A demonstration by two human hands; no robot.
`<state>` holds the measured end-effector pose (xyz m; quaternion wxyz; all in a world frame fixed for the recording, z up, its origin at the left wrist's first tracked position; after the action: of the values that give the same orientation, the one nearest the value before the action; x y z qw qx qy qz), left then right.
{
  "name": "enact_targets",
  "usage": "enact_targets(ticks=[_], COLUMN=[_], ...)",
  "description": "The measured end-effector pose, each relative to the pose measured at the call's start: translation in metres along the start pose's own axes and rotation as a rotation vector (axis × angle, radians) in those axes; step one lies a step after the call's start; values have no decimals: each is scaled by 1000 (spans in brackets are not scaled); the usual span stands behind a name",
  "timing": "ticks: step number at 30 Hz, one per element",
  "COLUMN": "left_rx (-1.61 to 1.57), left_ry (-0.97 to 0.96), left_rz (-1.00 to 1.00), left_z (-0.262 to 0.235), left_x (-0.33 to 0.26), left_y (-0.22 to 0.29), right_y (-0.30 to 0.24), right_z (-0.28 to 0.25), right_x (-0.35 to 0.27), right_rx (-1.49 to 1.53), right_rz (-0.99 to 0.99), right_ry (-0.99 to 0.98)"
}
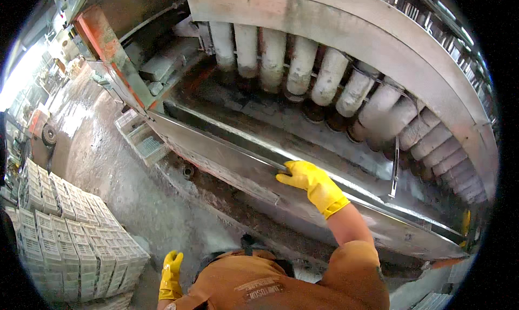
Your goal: The person repeatedly picks up small white rectangular tiles from a conveyor belt and places them into a plastic crate. The person wears yellow gloves and an orange shirt while working in a factory setting.
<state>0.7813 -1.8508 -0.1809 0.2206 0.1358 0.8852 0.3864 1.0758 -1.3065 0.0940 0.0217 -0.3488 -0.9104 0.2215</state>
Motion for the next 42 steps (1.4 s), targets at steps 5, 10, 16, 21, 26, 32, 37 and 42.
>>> enact_targets(ticks=[5,10,16,21,26,32,37,42], left_rx=[-23,3,90,667,557,498,543,559], left_ry=[40,176,180,-92,-396,-653,-641,-674], left_rz=[192,650,1309,1027,1139,1118,1040,1034], left_z=[-34,-56,-72,-43,-42,-26,-26,-26], left_x=[60,195,304,393,411,439,433,429], left_y=[201,309,506,560,576,594,608,614], right_y=[-50,-49,-57,-45,-39,-18,-27,-39], right_z=[-21,-11,-25,-19,-29,-29,-39,-33], right_x=[38,40,47,54,58,75,82,77], right_rx=[-22,27,-159,-122,-214,35,-111,128], right_rz=[4,-168,159,723,764,838,753,850], right_ry=[-9,371,749,824,813,853,949,1059])
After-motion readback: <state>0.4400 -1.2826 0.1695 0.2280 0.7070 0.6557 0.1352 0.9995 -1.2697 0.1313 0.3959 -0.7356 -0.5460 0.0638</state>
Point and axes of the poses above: each hand's wrist, its own x-axis towards the middle knuckle, its own z-axis out of the palm, y = z × x, the point moved 1 cm from there along x, towards the middle knuckle, and after that the axes turned 4 degrees about y, right-handed, at the moved point
